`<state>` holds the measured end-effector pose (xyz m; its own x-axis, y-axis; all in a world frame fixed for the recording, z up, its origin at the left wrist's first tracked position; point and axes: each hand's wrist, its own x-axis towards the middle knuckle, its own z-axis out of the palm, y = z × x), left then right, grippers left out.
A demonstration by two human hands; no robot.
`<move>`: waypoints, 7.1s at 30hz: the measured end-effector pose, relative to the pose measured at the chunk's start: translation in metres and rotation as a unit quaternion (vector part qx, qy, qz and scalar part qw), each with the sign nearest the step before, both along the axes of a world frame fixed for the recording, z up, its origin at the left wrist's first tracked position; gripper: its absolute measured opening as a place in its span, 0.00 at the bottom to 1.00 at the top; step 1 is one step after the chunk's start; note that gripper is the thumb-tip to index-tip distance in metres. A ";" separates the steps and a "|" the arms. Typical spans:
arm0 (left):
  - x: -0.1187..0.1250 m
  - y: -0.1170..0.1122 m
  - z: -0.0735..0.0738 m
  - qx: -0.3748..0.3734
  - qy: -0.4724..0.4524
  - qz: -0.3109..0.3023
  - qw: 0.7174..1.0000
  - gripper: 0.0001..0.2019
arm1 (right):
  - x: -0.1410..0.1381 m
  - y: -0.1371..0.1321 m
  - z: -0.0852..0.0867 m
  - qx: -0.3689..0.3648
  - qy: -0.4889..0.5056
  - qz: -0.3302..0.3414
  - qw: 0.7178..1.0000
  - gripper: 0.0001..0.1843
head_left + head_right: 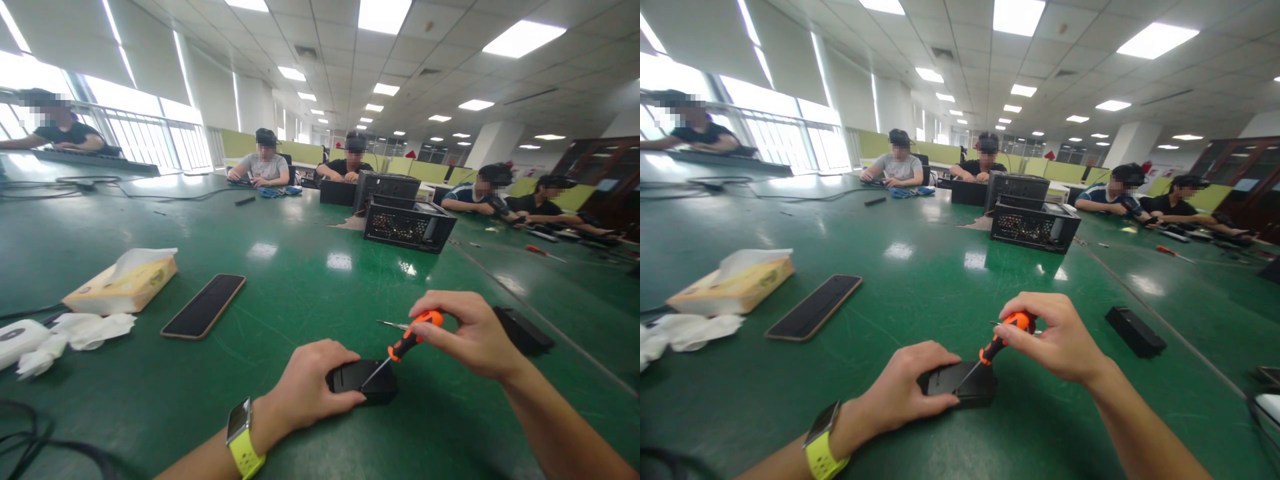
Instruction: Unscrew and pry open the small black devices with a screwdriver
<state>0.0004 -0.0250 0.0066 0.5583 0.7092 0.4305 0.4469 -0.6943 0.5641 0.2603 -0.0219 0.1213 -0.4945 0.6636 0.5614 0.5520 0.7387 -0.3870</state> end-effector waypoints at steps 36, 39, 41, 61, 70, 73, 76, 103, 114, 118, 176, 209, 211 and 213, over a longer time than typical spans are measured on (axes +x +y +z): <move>0.000 -0.001 0.003 -0.001 0.010 -0.001 1.000 0.19 | 0.001 -0.014 0.006 -0.019 -0.005 0.099 0.995 0.19; 0.000 -0.001 0.003 0.001 0.005 -0.002 1.000 0.19 | 0.002 -0.014 0.003 0.036 -0.021 0.074 0.996 0.16; 0.000 0.000 0.002 -0.001 0.004 -0.001 1.000 0.19 | 0.002 -0.013 0.002 0.069 -0.037 0.054 0.995 0.12; 0.000 0.000 0.002 0.005 0.007 -0.009 1.000 0.19 | 0.006 -0.012 0.008 0.004 -0.046 0.067 0.997 0.18; 0.000 0.001 0.001 0.014 0.004 -0.009 1.000 0.19 | 0.010 -0.009 0.006 0.024 -0.054 0.056 0.997 0.17; 0.000 0.002 0.001 0.013 0.002 -0.009 1.000 0.19 | 0.011 -0.008 0.007 0.012 -0.058 0.051 0.997 0.18; 0.000 0.003 0.000 0.013 0.006 -0.009 1.000 0.19 | 0.010 -0.008 0.006 0.031 -0.061 0.044 0.997 0.14; -0.001 0.005 -0.006 0.057 -0.009 -0.026 0.998 0.19 | 0.010 -0.010 0.008 0.026 -0.059 0.065 0.996 0.16; 0.000 0.003 -0.003 0.061 -0.011 -0.024 0.998 0.19 | 0.012 -0.012 0.009 0.020 -0.089 0.061 0.994 0.13; -0.001 0.004 -0.004 0.065 -0.009 -0.022 0.998 0.20 | 0.011 -0.015 0.013 0.004 -0.066 0.083 0.994 0.16; -0.002 0.004 -0.002 0.065 0.004 -0.021 0.998 0.20 | 0.035 0.052 -0.031 -0.204 -0.027 -0.097 0.974 0.19; -0.001 0.004 -0.002 0.054 0.000 -0.021 0.998 0.19 | 0.106 0.074 -0.041 -0.449 -0.118 0.075 0.882 0.18; -0.001 0.004 -0.002 0.055 0.001 -0.021 0.998 0.19 | 0.103 0.074 -0.043 -0.448 -0.116 0.077 0.883 0.18; -0.001 0.005 -0.003 0.056 0.002 -0.020 0.998 0.20 | 0.101 0.075 -0.043 -0.446 -0.116 0.077 0.884 0.18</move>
